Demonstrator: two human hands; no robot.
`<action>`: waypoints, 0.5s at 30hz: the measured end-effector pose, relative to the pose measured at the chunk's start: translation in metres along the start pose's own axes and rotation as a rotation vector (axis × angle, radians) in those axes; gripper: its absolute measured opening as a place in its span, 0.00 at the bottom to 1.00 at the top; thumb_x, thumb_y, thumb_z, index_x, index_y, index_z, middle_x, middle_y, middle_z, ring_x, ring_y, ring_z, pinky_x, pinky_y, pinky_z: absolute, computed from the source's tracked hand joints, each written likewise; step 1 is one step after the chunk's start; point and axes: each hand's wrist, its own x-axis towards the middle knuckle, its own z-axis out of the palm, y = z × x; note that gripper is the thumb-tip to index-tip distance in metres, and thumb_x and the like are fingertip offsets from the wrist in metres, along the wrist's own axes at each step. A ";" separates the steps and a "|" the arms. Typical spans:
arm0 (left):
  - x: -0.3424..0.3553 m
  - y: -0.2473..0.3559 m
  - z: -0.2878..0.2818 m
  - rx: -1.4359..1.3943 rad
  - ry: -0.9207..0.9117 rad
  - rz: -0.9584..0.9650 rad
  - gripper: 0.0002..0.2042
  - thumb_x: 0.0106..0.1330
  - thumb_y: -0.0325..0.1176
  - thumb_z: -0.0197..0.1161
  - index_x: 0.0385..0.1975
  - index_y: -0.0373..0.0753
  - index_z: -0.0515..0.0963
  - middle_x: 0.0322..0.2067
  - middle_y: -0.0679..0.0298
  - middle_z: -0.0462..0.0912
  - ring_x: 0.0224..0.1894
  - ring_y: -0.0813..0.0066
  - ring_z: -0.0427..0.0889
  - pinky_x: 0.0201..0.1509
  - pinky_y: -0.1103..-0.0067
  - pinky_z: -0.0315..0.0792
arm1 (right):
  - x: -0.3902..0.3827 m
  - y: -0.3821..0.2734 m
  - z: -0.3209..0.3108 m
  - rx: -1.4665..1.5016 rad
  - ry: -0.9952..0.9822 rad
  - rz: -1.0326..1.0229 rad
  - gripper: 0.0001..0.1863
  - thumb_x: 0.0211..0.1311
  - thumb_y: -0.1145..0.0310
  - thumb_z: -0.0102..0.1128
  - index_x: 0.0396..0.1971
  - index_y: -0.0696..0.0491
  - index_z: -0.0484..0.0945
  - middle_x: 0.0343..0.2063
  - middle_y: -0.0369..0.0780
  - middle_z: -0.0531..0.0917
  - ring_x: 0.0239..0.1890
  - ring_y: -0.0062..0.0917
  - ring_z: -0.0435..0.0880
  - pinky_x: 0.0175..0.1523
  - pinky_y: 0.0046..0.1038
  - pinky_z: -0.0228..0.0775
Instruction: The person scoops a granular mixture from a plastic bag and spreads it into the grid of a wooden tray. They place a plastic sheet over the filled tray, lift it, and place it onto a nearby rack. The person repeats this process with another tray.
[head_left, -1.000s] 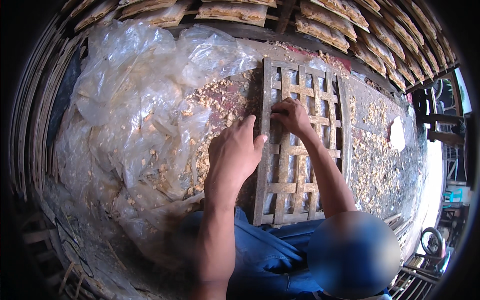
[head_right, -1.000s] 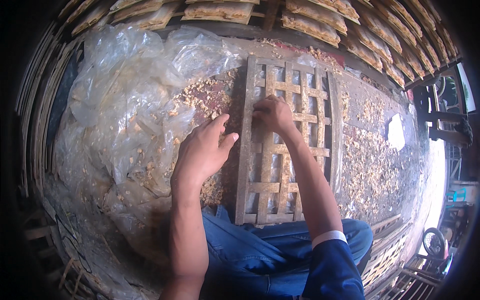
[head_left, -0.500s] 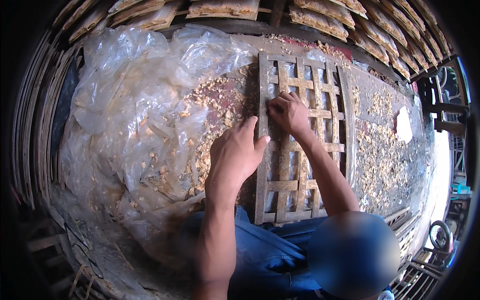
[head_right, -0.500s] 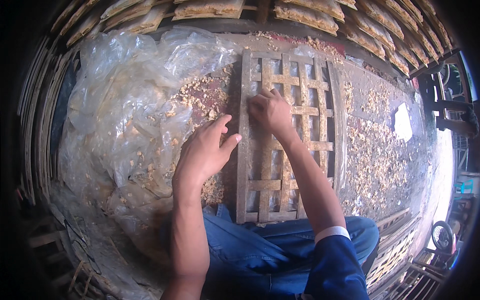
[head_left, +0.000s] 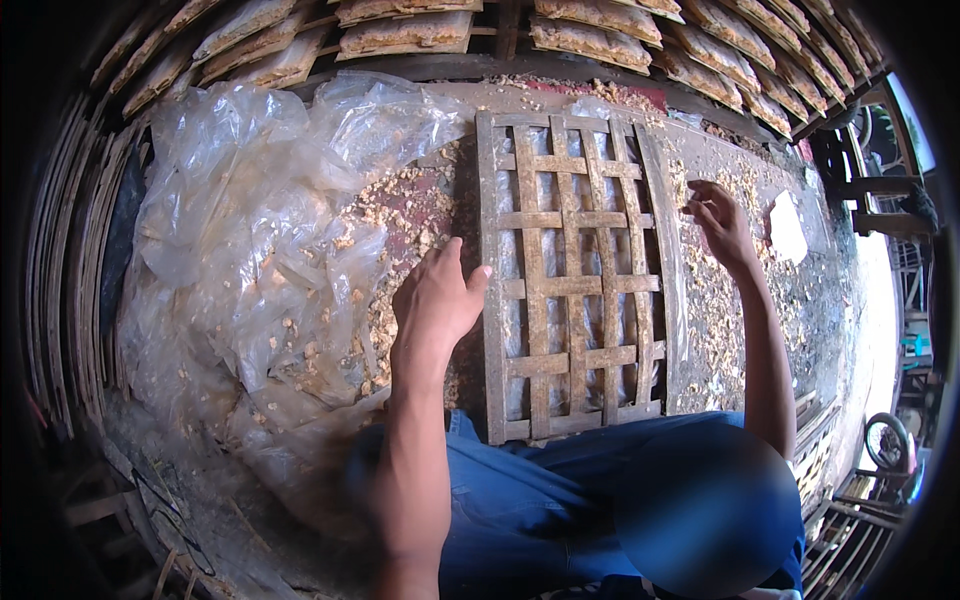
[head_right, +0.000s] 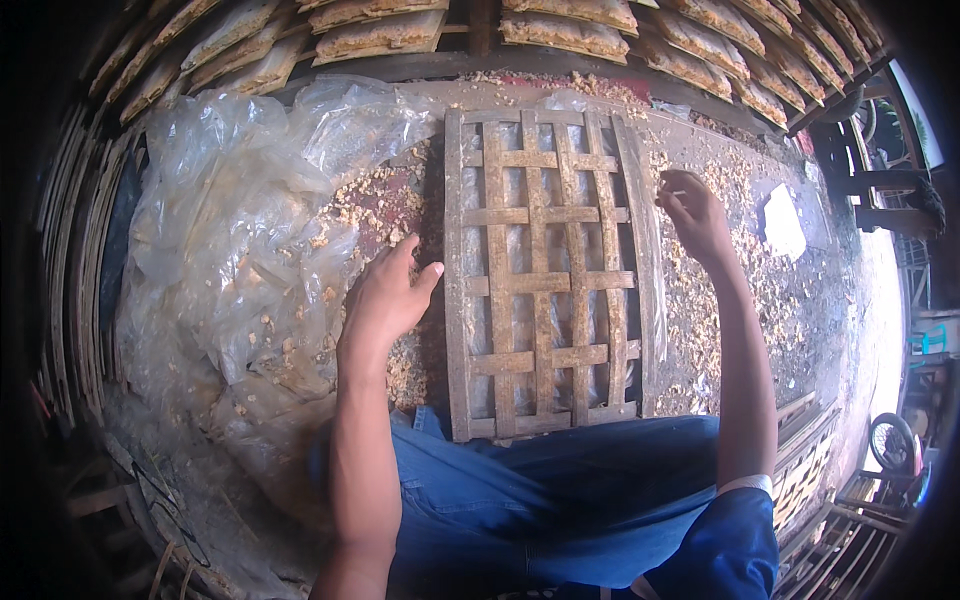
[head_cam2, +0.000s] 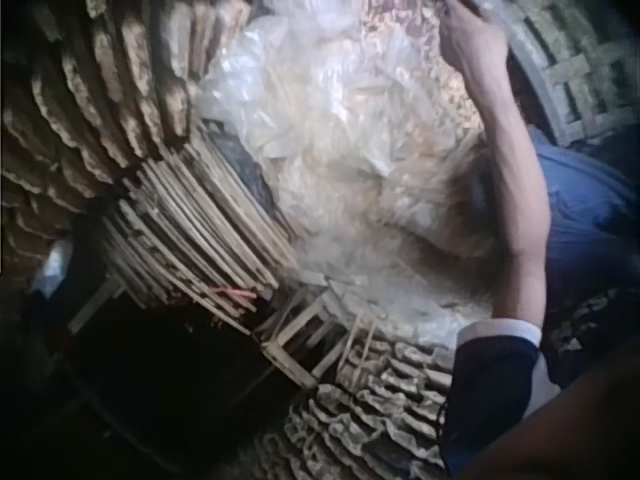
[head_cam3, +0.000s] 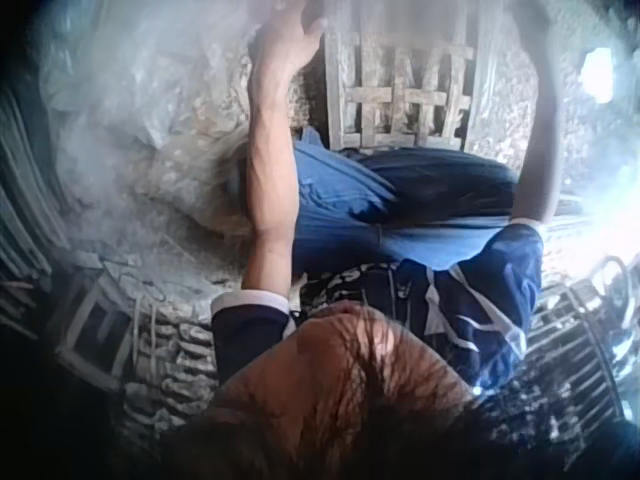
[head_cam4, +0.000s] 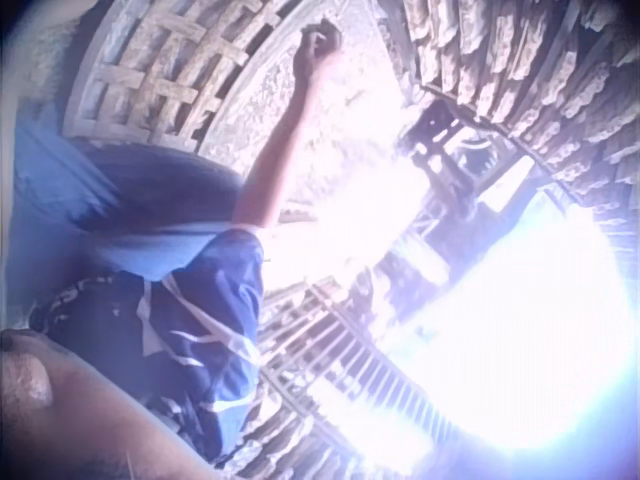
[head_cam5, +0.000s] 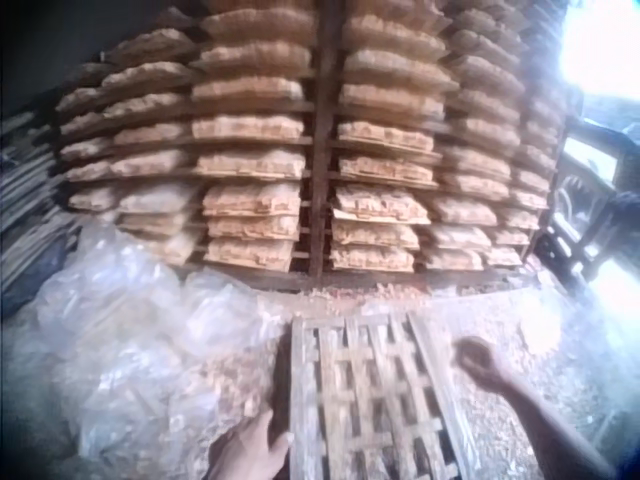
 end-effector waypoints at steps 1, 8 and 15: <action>0.003 -0.002 0.011 0.023 -0.005 -0.026 0.33 0.72 0.50 0.60 0.72 0.38 0.65 0.61 0.47 0.78 0.64 0.50 0.78 0.68 0.62 0.70 | -0.013 0.011 -0.016 -0.007 0.037 0.109 0.17 0.73 0.64 0.58 0.52 0.61 0.79 0.48 0.47 0.87 0.48 0.32 0.89 0.52 0.32 0.82; 0.026 0.014 0.043 0.063 -0.344 -0.046 0.38 0.74 0.44 0.55 0.76 0.30 0.50 0.64 0.30 0.70 0.68 0.41 0.71 0.76 0.63 0.62 | -0.087 0.112 -0.072 -0.319 0.035 0.490 0.13 0.60 0.73 0.64 0.45 0.57 0.82 0.32 0.43 0.89 0.32 0.27 0.90 0.39 0.32 0.82; 0.029 0.013 0.043 0.076 -0.280 0.010 0.33 0.67 0.27 0.48 0.74 0.24 0.54 0.54 0.29 0.78 0.59 0.44 0.81 0.69 0.64 0.72 | -0.063 0.126 -0.072 -0.584 0.274 0.404 0.10 0.63 0.65 0.65 0.41 0.47 0.90 0.35 0.46 0.90 0.38 0.41 0.90 0.48 0.39 0.81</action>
